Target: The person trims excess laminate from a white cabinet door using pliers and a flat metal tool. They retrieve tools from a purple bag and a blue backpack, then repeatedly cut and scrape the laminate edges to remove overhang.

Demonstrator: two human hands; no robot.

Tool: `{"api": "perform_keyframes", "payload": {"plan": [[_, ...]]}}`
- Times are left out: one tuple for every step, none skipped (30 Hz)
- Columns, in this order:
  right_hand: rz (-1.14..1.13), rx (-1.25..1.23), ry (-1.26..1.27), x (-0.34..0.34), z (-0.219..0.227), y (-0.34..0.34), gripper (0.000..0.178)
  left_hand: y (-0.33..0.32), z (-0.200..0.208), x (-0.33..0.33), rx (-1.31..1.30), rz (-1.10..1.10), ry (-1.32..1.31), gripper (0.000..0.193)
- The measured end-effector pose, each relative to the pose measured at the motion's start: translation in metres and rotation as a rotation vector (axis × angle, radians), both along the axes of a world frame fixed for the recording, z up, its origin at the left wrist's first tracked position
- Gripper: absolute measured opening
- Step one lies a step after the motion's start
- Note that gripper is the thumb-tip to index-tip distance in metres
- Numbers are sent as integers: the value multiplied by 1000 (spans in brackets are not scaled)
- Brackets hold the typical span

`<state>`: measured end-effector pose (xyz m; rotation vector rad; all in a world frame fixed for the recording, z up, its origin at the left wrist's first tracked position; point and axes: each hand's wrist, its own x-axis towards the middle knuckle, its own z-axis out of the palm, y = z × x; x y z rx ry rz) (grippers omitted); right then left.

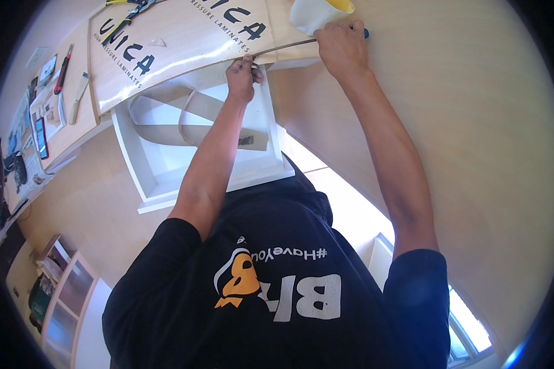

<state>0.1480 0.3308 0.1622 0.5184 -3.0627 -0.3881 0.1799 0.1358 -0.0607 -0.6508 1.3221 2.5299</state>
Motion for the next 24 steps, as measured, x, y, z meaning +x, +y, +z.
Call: {"api": "perform_keyframes", "payload": {"plan": [[12, -9, -15, 2, -2, 3, 24, -1, -1, 1, -22, -17, 23, 31], [9, 7, -12, 3, -4, 4, 24, -3, -1, 1, -59, -33, 21, 32], [26, 17, 4, 5, -4, 5, 24, -5, 0, -1, -99, -37, 26, 33], [20, 34, 9, 6, -4, 4, 24, -6, 0, -1, -43, -47, 49, 32], [17, 36, 6, 8, -3, 4, 24, -7, 1, 0, -47, -67, 7, 30], [6, 48, 0, 8, -1, 1, 23, -9, 2, -1, -35, -76, 0, 29], [-17, 62, -13, 6, 1, -3, 22, -11, 2, -3, -29, -78, 3, 28], [49, 50, 26, 6, 5, -7, 22, -11, 3, -2, 21, -77, 11, 27], [92, 46, 51, 5, 9, -11, 21, -12, 4, -3, 72, -80, 23, 25], [114, 54, 56, 5, 12, -15, 20, -11, 4, -3, 118, -81, 20, 24], [117, 103, 55, 6, 16, -19, 21, -10, 4, -2, 143, -74, 31, 22], [100, 156, 36, 6, 18, -24, 22, -9, 3, -2, 156, -61, 29, 21], [101, 187, 32, 8, 20, -28, 23, -8, 3, -1, 155, -58, -12, 20], [107, 176, 43, 10, 21, -31, 20, -6, 2, -1, 180, -24, 5, 19], [127, 150, 71, 11, 21, -33, 18, -5, 2, -1, 198, -2, -14, 18], [138, 120, 83, 11, 21, -33, 17, -4, 2, -2, 215, 5, -46, 17], [139, 118, 109, 12, 20, -32, 16, -4, 2, -3, 204, -4, -55, 16], [136, 109, 117, 9, 17, -30, 16, -4, 2, -4, 191, -22, -78, 16], [107, 114, 103, 7, 15, -27, 16, -5, 3, -6, 180, -34, -89, 16], [129, 109, 120, 3, 11, -22, 16, -7, 4, -8, 180, -74, -108, 15], [125, 113, 111, 0, 7, -18, 16, -9, 5, -10, 178, -107, -118, 16], [167, 92, 142, -2, 2, -14, 17, -12, 6, -12, 152, -132, -164, 18], [124, 90, 106, -5, -3, -9, 17, -13, 7, -14, 179, -148, -113, 19], [128, 64, 107, -5, -8, -4, 18, -15, 8, -16, 184, -155, -100, 21]]}}
